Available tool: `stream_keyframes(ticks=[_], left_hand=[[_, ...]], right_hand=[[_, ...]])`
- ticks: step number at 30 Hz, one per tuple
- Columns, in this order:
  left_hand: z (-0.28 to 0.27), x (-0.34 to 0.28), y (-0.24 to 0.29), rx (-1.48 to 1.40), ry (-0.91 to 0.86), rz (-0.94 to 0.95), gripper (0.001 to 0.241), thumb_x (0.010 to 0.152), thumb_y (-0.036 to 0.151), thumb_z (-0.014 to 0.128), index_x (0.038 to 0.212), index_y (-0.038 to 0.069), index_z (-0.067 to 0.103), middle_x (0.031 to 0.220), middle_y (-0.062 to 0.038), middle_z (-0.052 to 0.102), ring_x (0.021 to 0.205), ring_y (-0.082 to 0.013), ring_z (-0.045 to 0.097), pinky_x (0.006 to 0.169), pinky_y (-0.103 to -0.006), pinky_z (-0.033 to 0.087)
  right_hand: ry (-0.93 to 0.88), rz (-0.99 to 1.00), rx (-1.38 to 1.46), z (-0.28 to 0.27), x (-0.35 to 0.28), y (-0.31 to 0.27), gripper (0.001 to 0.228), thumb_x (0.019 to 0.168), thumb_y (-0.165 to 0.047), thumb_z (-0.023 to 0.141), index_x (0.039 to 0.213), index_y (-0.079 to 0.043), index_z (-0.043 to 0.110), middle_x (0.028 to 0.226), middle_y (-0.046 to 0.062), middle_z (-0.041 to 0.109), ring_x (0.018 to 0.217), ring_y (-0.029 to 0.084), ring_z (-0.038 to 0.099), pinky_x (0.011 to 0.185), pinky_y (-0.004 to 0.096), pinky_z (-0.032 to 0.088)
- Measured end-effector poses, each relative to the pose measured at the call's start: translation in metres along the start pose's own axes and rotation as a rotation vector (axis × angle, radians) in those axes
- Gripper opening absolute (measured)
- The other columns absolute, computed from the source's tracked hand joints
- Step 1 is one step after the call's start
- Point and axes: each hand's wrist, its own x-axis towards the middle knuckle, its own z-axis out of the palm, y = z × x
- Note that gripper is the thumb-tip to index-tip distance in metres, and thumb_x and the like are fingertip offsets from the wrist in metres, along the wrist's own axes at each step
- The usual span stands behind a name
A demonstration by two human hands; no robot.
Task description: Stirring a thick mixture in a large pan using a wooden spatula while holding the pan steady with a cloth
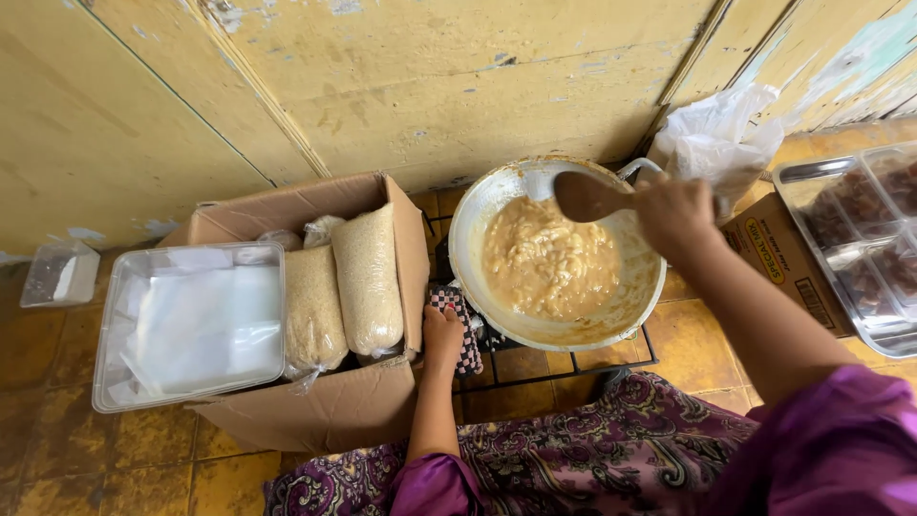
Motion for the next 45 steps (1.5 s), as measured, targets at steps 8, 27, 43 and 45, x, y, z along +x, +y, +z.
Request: stream_keyframes(ticks=[8, 27, 43, 45], left_hand=[[0.012, 0.012, -0.016, 0.000, -0.007, -0.023, 0.033, 0.100, 0.026, 0.048, 0.115, -0.003, 0.051, 0.114, -0.035, 0.066, 0.113, -0.0478, 0.065, 0.096, -0.0522, 0.054], [0.003, 0.008, -0.004, 0.017, -0.053, -0.039, 0.034, 0.102, 0.027, 0.044, 0.118, -0.003, 0.050, 0.120, -0.033, 0.066, 0.118, -0.0441, 0.064, 0.100, -0.0498, 0.054], [0.007, 0.012, -0.007, 0.006, -0.025, -0.034, 0.034, 0.101, 0.025, 0.046, 0.117, -0.004, 0.050, 0.117, -0.035, 0.066, 0.117, -0.0456, 0.064, 0.098, -0.0514, 0.054], [-0.011, -0.003, 0.015, -0.012, -0.051, -0.038, 0.034, 0.102, 0.026, 0.044, 0.118, -0.004, 0.050, 0.119, -0.033, 0.066, 0.118, -0.0446, 0.064, 0.099, -0.0504, 0.054]], right_hand=[[-0.207, 0.042, -0.049, -0.047, -0.062, 0.045, 0.028, 0.097, -0.021, 0.050, 0.082, -0.016, 0.072, 0.073, 0.007, 0.058, 0.066, 0.025, 0.062, 0.062, 0.041, 0.038], [-0.149, 0.085, -0.087, -0.003, -0.058, -0.008, 0.025, 0.101, -0.015, 0.047, 0.092, -0.008, 0.069, 0.074, 0.009, 0.056, 0.063, 0.028, 0.060, 0.054, 0.042, 0.037], [-0.165, 0.061, -0.040, 0.021, -0.022, -0.012, 0.021, 0.103, -0.024, 0.050, 0.105, -0.022, 0.071, 0.086, 0.003, 0.059, 0.074, 0.026, 0.063, 0.063, 0.043, 0.038], [-0.063, -0.092, 0.185, 0.039, -0.003, -0.026, 0.025, 0.099, -0.016, 0.052, 0.120, -0.025, 0.062, 0.094, 0.007, 0.063, 0.083, 0.030, 0.070, 0.068, 0.044, 0.043]])
